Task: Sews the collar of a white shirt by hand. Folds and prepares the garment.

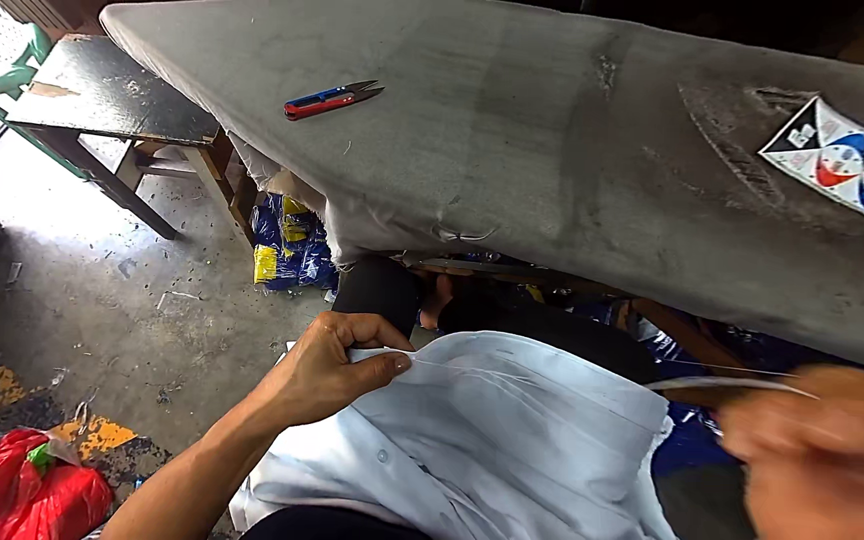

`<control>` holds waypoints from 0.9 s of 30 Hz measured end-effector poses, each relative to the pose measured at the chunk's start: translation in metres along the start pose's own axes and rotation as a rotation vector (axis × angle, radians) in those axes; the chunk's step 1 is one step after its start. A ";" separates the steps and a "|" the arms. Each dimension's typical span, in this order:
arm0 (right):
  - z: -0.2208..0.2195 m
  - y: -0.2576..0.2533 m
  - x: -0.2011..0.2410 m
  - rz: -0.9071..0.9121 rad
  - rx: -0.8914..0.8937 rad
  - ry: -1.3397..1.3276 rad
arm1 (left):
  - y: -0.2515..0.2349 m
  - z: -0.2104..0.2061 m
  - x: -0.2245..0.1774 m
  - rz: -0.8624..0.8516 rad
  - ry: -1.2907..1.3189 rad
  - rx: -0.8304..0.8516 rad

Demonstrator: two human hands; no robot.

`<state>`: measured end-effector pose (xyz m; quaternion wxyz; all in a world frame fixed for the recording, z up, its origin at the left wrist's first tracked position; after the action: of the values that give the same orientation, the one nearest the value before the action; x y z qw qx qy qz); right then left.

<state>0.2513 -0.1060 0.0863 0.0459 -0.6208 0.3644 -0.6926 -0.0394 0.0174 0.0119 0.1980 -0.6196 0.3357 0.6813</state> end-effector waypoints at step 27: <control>-0.106 0.010 -0.088 0.254 0.705 0.341 | -0.131 0.122 -0.130 -0.177 -1.393 -0.567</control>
<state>0.1724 -0.0201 0.0118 0.2798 -0.3935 0.1809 -0.8568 -0.0164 0.2138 0.1121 0.2514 -0.0978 -0.1059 0.9571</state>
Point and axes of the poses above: each hand's wrist, its own y-axis away from the middle knuckle, its own z-axis out of the back of the hand, x = y × z, the point moved 2 cm from there along -y, towards the middle knuckle, and after that the axes turned 14 degrees about z, right-handed, at the moved point
